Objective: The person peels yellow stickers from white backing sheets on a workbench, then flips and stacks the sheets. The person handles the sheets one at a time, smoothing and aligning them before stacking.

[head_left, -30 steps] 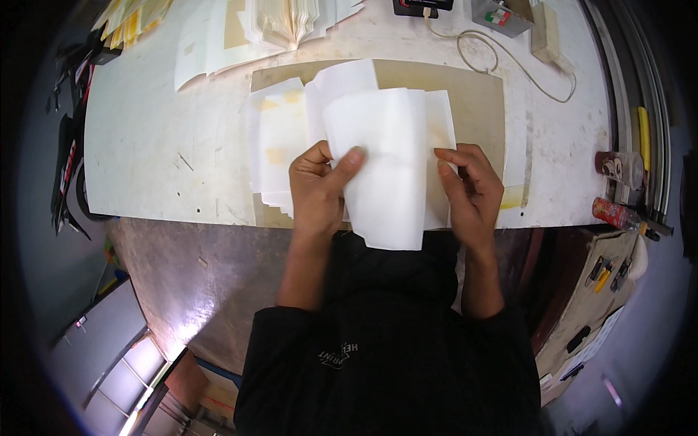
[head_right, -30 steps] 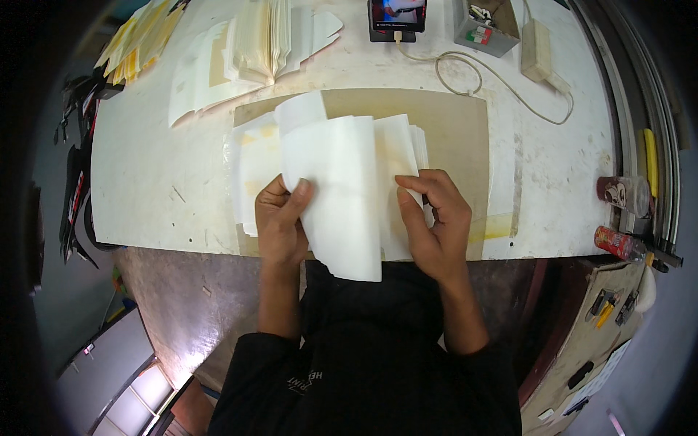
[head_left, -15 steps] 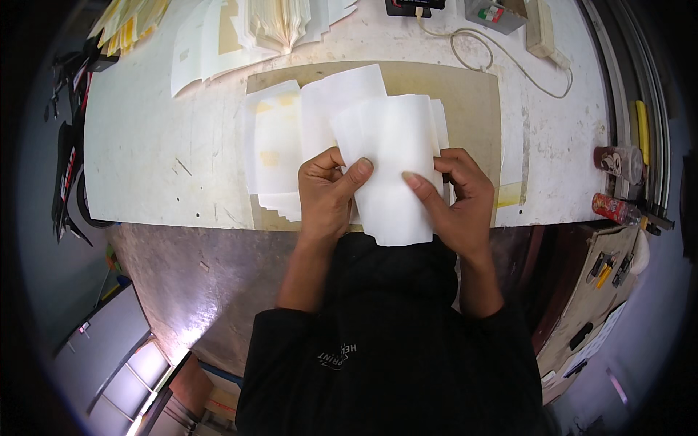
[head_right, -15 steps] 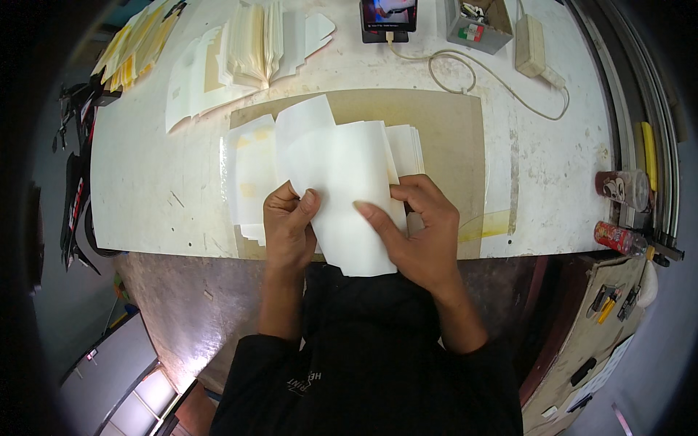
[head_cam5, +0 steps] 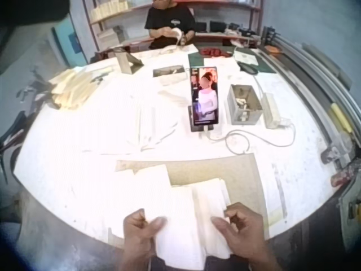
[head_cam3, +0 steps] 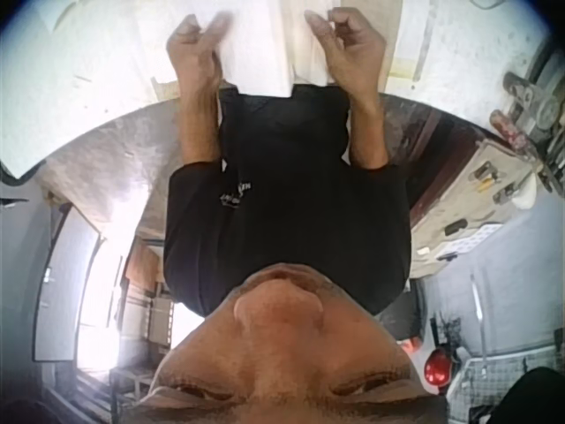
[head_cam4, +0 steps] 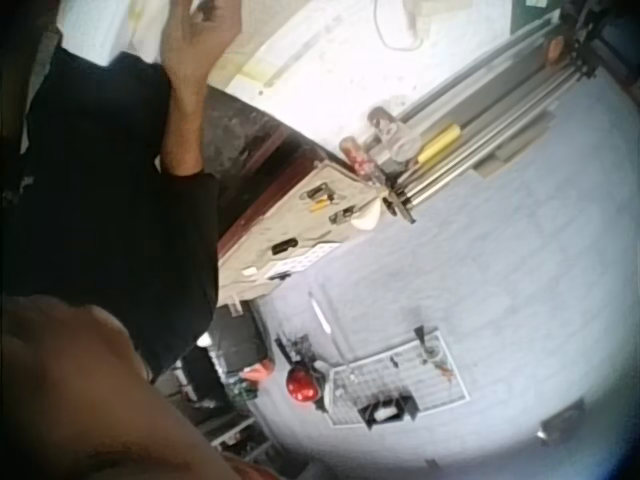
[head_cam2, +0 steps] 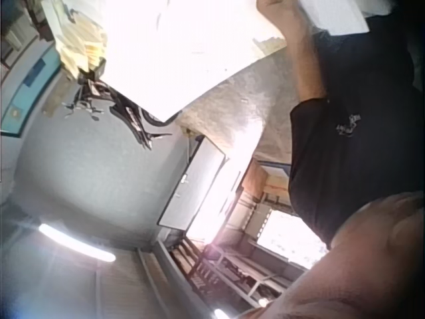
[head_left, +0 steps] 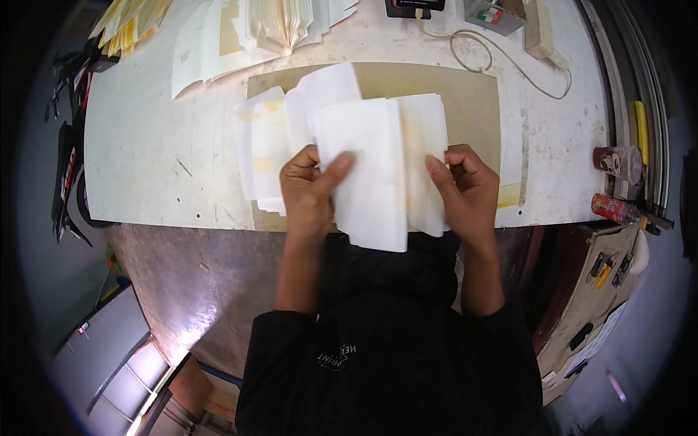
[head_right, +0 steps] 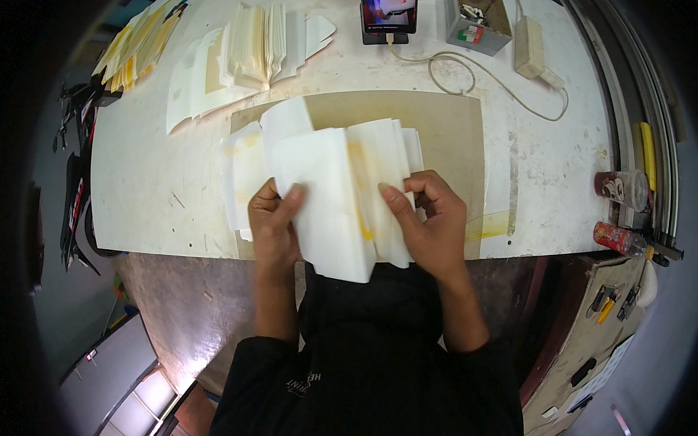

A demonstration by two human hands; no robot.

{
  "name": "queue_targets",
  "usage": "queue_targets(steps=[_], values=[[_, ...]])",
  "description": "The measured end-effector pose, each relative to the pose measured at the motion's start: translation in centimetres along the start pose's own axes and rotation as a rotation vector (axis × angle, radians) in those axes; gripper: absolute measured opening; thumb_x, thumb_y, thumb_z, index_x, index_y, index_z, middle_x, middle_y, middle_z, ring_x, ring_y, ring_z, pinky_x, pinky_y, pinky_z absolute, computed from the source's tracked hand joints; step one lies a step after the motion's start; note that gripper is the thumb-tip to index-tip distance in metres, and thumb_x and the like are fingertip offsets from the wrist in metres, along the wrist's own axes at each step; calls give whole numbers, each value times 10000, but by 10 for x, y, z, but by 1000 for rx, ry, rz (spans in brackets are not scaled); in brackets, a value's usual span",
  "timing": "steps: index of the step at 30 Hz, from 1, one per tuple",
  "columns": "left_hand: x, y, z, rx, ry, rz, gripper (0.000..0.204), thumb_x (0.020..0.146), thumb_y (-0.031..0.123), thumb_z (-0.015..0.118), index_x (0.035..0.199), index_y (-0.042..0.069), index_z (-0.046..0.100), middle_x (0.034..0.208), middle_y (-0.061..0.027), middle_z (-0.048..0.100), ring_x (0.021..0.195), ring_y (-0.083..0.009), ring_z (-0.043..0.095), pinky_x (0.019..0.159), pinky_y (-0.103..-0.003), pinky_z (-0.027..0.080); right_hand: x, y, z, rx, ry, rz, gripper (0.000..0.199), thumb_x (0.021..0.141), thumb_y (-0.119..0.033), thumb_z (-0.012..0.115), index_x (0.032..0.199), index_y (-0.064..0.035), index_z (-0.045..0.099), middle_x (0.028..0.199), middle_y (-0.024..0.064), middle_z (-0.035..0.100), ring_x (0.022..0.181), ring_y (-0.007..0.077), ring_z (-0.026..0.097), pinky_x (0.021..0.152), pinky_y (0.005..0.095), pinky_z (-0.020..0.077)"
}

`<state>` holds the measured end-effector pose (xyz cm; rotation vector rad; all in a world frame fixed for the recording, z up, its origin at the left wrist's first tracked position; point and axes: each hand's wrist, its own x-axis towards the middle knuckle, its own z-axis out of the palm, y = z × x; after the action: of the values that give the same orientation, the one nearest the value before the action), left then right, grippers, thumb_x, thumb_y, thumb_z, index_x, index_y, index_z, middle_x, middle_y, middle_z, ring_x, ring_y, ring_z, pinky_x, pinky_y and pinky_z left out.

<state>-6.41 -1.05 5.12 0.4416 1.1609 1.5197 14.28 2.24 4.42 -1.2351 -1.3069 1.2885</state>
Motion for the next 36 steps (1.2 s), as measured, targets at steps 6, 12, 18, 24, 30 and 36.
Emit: queue_targets(steps=[6, 12, 18, 24, 30, 36], values=[[-3, -15, 6, 7, -54, 9, 90, 855, 23, 766, 868, 0, 681, 870, -80, 719, 753, -96, 650, 709, -254, 550, -3, -16, 4, -162, -84, -59, 186, 822, -92, 813, 898, 10, 678, 831, 34, 605, 695, 71, 490, 595, 234, 392], [8, -5, -10, -10, 32, 50, 96, 889, 62, 736, 853, -1, 672, 878, -83, 725, 764, -113, 663, 736, -278, 562, 2, -1, -11, 35, -34, 12, 123, 850, -42, 775, 886, 14, 672, 845, 37, 624, 706, 67, 507, 580, 233, 392], [-1, -17, 7, 45, -48, 61, 122, 838, 36, 787, 870, -3, 676, 874, -82, 718, 754, -100, 643, 726, -272, 555, -2, -17, 9, -112, -143, -58, 137, 843, -53, 784, 886, 16, 674, 853, 35, 627, 702, 59, 508, 583, 221, 386], [3, -11, -1, -54, 12, 41, 148, 904, 122, 743, 888, -11, 680, 890, -80, 719, 753, -97, 645, 720, -263, 556, 3, -2, -11, 54, -5, 154, 116, 853, -25, 772, 868, 10, 662, 862, 13, 623, 693, 34, 497, 588, 208, 397], [6, -22, -15, -97, -75, 27, 172, 912, 140, 738, 882, -17, 675, 872, -88, 722, 755, -107, 665, 717, -278, 573, -1, -3, -5, 56, -7, 36, 133, 859, -30, 771, 869, 5, 643, 853, 9, 611, 711, 40, 486, 631, 204, 403], [2, -17, 6, -109, -47, 15, 116, 896, 67, 738, 883, -31, 678, 869, -103, 722, 755, -120, 670, 705, -288, 578, -4, -14, 4, -54, -27, -105, 162, 847, -64, 785, 895, 17, 654, 852, 55, 624, 707, 85, 512, 626, 235, 410]])
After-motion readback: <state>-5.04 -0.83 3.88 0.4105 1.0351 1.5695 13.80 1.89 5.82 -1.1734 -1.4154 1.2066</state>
